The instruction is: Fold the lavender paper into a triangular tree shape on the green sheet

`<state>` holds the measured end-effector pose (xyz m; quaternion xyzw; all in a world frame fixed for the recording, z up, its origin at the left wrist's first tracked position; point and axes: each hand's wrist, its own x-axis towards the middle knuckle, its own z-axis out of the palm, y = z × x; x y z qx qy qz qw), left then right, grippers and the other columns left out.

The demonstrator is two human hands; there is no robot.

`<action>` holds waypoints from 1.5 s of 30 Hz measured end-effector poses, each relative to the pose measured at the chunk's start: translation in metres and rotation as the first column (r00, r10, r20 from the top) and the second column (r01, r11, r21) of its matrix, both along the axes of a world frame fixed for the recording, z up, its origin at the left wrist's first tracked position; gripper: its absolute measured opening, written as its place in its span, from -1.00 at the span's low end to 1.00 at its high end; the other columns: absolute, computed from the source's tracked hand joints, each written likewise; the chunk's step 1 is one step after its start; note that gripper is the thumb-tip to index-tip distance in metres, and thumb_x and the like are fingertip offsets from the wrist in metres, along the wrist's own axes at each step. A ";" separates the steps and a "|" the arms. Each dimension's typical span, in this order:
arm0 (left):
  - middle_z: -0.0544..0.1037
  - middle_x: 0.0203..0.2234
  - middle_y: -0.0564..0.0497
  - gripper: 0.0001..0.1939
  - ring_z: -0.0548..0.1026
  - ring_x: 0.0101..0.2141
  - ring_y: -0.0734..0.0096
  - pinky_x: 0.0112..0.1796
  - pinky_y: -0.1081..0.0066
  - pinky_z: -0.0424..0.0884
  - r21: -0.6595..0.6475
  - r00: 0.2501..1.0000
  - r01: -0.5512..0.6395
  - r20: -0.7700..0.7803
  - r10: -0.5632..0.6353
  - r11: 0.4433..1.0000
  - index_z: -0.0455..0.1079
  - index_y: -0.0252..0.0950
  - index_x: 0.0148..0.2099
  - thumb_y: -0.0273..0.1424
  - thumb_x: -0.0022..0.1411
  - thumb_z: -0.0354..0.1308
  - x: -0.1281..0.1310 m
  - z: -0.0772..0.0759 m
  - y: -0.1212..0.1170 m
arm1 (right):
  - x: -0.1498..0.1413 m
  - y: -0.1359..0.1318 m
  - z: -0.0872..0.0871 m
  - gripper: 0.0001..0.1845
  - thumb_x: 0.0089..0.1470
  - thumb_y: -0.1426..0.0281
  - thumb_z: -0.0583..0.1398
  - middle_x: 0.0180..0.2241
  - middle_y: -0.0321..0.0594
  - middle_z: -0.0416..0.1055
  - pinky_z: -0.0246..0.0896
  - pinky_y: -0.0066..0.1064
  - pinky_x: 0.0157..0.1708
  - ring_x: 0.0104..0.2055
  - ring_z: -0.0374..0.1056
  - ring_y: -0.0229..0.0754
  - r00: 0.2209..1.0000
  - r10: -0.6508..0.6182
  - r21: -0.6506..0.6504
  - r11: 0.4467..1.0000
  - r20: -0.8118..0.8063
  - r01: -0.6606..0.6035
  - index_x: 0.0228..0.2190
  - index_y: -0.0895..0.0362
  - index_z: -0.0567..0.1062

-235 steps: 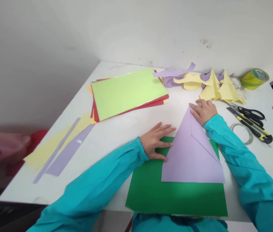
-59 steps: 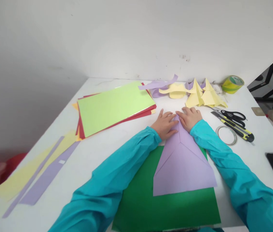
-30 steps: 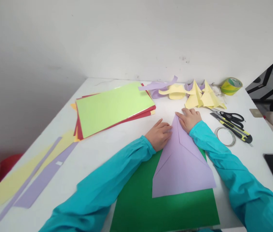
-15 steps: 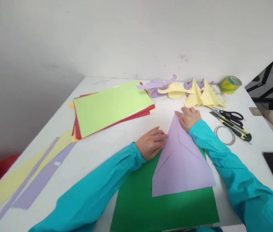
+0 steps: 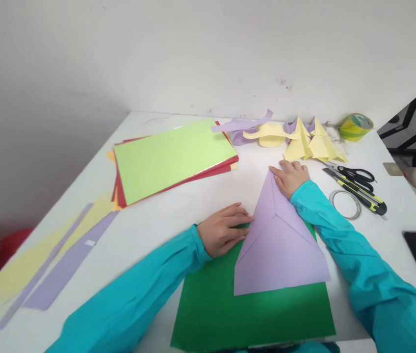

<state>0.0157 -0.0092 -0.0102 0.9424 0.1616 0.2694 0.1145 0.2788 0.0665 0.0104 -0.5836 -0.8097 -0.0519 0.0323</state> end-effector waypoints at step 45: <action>0.34 0.15 -0.16 -0.44 0.18 0.20 -0.03 0.21 -0.13 -0.09 -0.252 0.977 0.062 -0.183 -0.110 0.966 0.47 -0.20 -0.04 -0.04 -0.07 0.36 -0.018 0.012 -0.008 | -0.001 0.001 -0.003 -0.52 0.22 0.18 -0.07 0.15 -0.13 0.20 -0.07 -0.12 -0.20 -0.03 0.06 0.10 1.000 -0.020 0.007 1.000 0.013 0.020 0.13 -0.14 0.31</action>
